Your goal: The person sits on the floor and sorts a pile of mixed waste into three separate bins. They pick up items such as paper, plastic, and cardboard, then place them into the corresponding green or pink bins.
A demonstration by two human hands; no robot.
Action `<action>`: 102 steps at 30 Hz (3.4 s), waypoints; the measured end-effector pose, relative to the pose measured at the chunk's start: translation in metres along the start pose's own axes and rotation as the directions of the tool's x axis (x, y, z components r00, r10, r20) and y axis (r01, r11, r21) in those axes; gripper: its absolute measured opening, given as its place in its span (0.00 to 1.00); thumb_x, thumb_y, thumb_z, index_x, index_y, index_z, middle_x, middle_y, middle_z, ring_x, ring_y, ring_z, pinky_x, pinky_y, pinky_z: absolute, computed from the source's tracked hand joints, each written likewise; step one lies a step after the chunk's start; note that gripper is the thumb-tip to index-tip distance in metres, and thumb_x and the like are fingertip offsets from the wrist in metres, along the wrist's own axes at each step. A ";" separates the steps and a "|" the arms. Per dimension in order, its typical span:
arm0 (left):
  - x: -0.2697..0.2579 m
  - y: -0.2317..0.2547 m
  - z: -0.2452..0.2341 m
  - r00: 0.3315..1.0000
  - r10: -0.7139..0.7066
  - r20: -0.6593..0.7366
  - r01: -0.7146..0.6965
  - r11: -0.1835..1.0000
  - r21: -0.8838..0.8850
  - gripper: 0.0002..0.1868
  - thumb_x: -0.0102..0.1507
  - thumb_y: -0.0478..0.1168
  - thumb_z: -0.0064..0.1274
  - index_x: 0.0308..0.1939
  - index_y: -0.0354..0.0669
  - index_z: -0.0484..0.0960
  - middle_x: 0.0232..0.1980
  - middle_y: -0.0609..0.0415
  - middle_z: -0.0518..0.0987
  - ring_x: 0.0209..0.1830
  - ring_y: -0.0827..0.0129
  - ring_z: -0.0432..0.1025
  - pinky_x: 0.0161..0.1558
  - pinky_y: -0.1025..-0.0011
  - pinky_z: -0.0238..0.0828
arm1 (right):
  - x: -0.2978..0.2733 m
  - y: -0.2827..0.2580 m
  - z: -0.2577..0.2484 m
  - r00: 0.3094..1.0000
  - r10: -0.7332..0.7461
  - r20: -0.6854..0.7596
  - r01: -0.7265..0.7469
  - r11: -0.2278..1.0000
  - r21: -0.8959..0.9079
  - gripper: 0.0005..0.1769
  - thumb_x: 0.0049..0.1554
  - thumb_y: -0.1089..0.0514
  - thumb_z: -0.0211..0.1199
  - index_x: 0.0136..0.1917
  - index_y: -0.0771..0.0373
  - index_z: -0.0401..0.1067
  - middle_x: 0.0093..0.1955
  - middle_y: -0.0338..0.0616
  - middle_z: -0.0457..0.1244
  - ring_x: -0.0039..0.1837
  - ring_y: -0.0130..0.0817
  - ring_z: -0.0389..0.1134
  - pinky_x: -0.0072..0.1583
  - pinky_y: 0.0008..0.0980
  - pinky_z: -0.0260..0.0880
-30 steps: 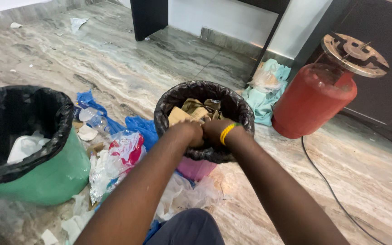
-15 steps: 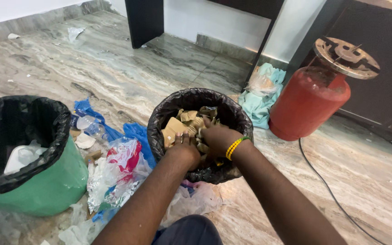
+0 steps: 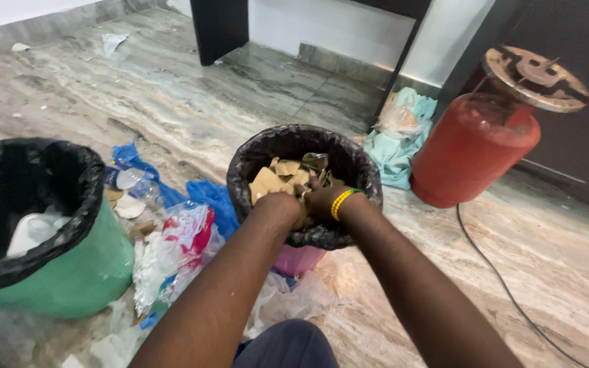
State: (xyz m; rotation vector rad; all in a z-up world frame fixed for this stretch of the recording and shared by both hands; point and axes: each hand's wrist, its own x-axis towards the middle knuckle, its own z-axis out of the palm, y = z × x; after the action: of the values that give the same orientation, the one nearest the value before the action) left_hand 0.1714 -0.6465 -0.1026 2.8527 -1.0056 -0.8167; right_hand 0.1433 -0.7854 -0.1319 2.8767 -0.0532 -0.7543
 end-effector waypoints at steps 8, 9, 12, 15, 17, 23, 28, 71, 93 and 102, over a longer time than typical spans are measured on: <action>-0.035 -0.001 -0.033 0.974 0.106 -0.200 -0.088 0.991 0.099 0.28 0.65 0.43 0.52 0.70 0.49 0.75 0.74 0.50 0.72 0.76 0.54 0.64 0.67 0.55 0.68 | -0.045 0.000 -0.049 0.980 -0.185 -0.071 0.187 0.982 0.014 0.52 0.49 0.42 0.70 0.81 0.44 0.49 0.84 0.58 0.38 0.77 0.64 0.52 0.77 0.54 0.52; -0.048 0.001 -0.043 0.973 0.125 -0.195 -0.106 0.989 0.106 0.30 0.64 0.43 0.54 0.71 0.47 0.72 0.75 0.50 0.69 0.78 0.53 0.58 0.68 0.54 0.66 | -0.057 -0.004 -0.062 0.986 -0.156 -0.064 0.158 0.987 0.029 0.55 0.47 0.42 0.72 0.81 0.44 0.49 0.84 0.58 0.37 0.78 0.64 0.50 0.77 0.53 0.51; -0.089 -0.002 -0.063 0.947 0.166 -0.273 -0.152 0.986 0.073 0.37 0.61 0.46 0.60 0.72 0.42 0.67 0.75 0.47 0.65 0.77 0.51 0.55 0.71 0.53 0.58 | -0.091 -0.022 -0.095 0.991 -0.066 -0.116 0.071 0.996 0.045 0.61 0.42 0.42 0.80 0.81 0.43 0.49 0.84 0.57 0.36 0.80 0.64 0.44 0.78 0.52 0.47; -0.121 -0.007 -0.078 0.904 0.200 -0.378 -0.171 0.979 0.111 0.37 0.60 0.47 0.62 0.69 0.38 0.69 0.74 0.44 0.64 0.76 0.50 0.56 0.72 0.53 0.55 | -0.112 -0.038 -0.125 0.977 -0.050 -0.207 0.051 0.999 -0.001 0.64 0.40 0.42 0.84 0.81 0.42 0.50 0.84 0.53 0.36 0.82 0.62 0.38 0.78 0.52 0.44; -0.136 -0.013 -0.088 0.872 0.206 -0.443 -0.165 0.978 0.129 0.34 0.60 0.46 0.62 0.67 0.36 0.72 0.74 0.42 0.65 0.75 0.50 0.57 0.71 0.54 0.57 | -0.120 -0.048 -0.145 0.950 -0.109 -0.292 0.092 0.993 -0.072 0.60 0.40 0.43 0.83 0.78 0.45 0.54 0.82 0.49 0.42 0.82 0.57 0.40 0.76 0.53 0.47; -0.193 -0.068 -0.095 0.764 0.166 -0.623 -0.156 0.985 0.070 0.34 0.56 0.48 0.67 0.62 0.37 0.75 0.68 0.42 0.70 0.70 0.50 0.63 0.66 0.56 0.65 | -0.140 -0.113 -0.182 0.833 -0.120 -0.540 0.092 0.993 -0.077 0.50 0.39 0.46 0.82 0.71 0.50 0.63 0.74 0.50 0.53 0.73 0.54 0.54 0.69 0.51 0.59; -0.236 -0.144 -0.058 0.683 0.171 -0.710 -0.278 0.960 -0.037 0.29 0.54 0.47 0.67 0.57 0.42 0.78 0.60 0.41 0.77 0.61 0.47 0.72 0.60 0.57 0.72 | -0.131 -0.205 -0.179 0.800 -0.172 -0.575 0.161 0.984 -0.071 0.42 0.39 0.48 0.82 0.65 0.54 0.70 0.67 0.51 0.63 0.65 0.52 0.66 0.62 0.49 0.68; -0.232 -0.378 0.290 0.819 -0.530 -0.219 0.419 0.814 -0.402 0.18 0.62 0.36 0.56 0.57 0.46 0.84 0.66 0.44 0.75 0.68 0.49 0.71 0.63 0.55 0.72 | 0.034 -0.414 0.080 0.749 -0.508 -0.425 0.659 0.511 0.552 0.11 0.56 0.63 0.62 0.53 0.61 0.77 0.44 0.45 0.71 0.45 0.42 0.73 0.49 0.37 0.74; -0.248 -0.365 0.209 0.913 -0.356 -0.199 -0.342 -0.403 -0.849 0.23 0.62 0.56 0.46 0.60 0.57 0.70 0.51 0.57 0.82 0.43 0.72 0.78 0.38 0.66 0.79 | -0.015 -0.420 0.028 0.752 -0.090 -0.653 0.614 -0.265 0.743 0.23 0.69 0.66 0.54 0.74 0.72 0.76 0.55 0.49 0.67 0.48 0.29 0.60 0.51 0.29 0.60; -0.248 -0.361 0.221 0.931 -0.174 -0.321 -0.361 -0.298 -0.884 0.29 0.59 0.39 0.62 0.64 0.47 0.73 0.51 0.52 0.84 0.43 0.69 0.81 0.42 0.70 0.82 | -0.046 -0.405 0.025 0.573 -0.392 -0.720 0.818 0.224 0.529 0.30 0.54 0.67 0.55 0.70 0.65 0.72 0.73 0.50 0.59 0.71 0.45 0.63 0.68 0.36 0.66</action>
State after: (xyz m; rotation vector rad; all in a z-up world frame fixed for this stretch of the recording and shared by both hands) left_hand 0.1127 -0.1795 -0.2399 1.1363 -0.1018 -0.5418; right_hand 0.0878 -0.3864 -0.1997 3.9583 1.3166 0.0108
